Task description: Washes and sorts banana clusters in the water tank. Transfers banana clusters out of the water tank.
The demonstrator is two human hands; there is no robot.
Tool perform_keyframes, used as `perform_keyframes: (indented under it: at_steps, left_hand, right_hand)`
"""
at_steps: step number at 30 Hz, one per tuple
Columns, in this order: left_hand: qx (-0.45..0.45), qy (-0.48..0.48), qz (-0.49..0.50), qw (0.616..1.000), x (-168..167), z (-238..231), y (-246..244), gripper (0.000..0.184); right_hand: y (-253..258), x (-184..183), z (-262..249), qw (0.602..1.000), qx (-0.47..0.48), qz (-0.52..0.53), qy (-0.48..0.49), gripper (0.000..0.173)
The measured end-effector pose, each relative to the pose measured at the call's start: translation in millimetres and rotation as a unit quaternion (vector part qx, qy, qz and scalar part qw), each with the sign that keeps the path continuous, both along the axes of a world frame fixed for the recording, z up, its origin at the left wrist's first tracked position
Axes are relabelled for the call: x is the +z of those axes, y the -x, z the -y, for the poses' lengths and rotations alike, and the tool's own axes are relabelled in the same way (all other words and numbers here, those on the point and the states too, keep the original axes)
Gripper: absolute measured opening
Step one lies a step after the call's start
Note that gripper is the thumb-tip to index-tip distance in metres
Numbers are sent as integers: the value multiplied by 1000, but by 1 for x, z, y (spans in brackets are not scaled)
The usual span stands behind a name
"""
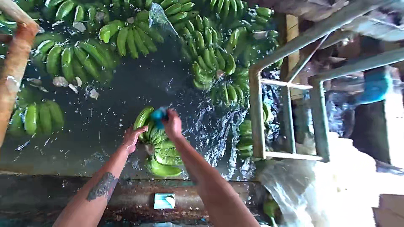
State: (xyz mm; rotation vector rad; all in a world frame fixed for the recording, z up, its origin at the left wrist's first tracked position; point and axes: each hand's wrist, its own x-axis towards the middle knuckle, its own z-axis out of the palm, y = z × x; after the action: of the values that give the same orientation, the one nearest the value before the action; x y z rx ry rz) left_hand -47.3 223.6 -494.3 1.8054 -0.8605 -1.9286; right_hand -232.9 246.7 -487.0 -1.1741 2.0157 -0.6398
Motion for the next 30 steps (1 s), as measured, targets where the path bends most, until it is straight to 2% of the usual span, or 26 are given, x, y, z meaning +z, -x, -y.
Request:
perform_keyframes:
  at_steps: [2,3,5,8,10,13,15,18,20,21,24,26,28,30]
  left_hand:
    - [26,27,-10,999,0,-4,3,52]
    - [41,33,-10,999,1,-4,6,53]
    - [54,35,-6,998,-2,-3,12,53]
    - [69,25,-14,997,-6,-2,9,54]
    - [90,16,-28,995,-9,0,4,55]
    - [101,16,-45,994,-15,-5,-10,52]
    - [89,12,-58,994,-16,-2,-22,50]
    - [95,11,-67,993,-14,3,-29,51]
    - [119,42,-74,989,-14,4,-22,54]
    - [120,61,-76,988,-11,5,-18,54]
    - [47,111,-96,988,-4,13,-10,57]
    - [-9,140,-119,983,2,18,-5,62]
    - [-28,164,-130,977,4,22,2,64]
    - [16,168,-128,977,2,25,8,58]
  right_hand:
    - [14,-1,7,996,-84,-10,-16,38]
    - [11,3,4,995,-95,-14,-27,38]
    - [-7,13,-21,997,-46,-6,-66,39]
    - [-27,20,-80,974,107,-29,-195,43]
    - [-6,19,-109,962,124,-76,-233,44]
    - [58,14,-135,958,34,-137,-251,45]
    - [90,28,-149,959,9,-111,-262,48]
    - [101,65,-171,945,114,6,-307,51]
    - [90,82,-156,926,198,42,-318,52]
    - [83,88,-137,936,195,52,-289,47]
    - [63,76,-62,988,53,103,-98,40]
    - [57,59,-13,989,26,139,-32,45]
    - [54,52,24,988,59,135,-40,42]
    - [56,66,44,983,125,99,-90,39]
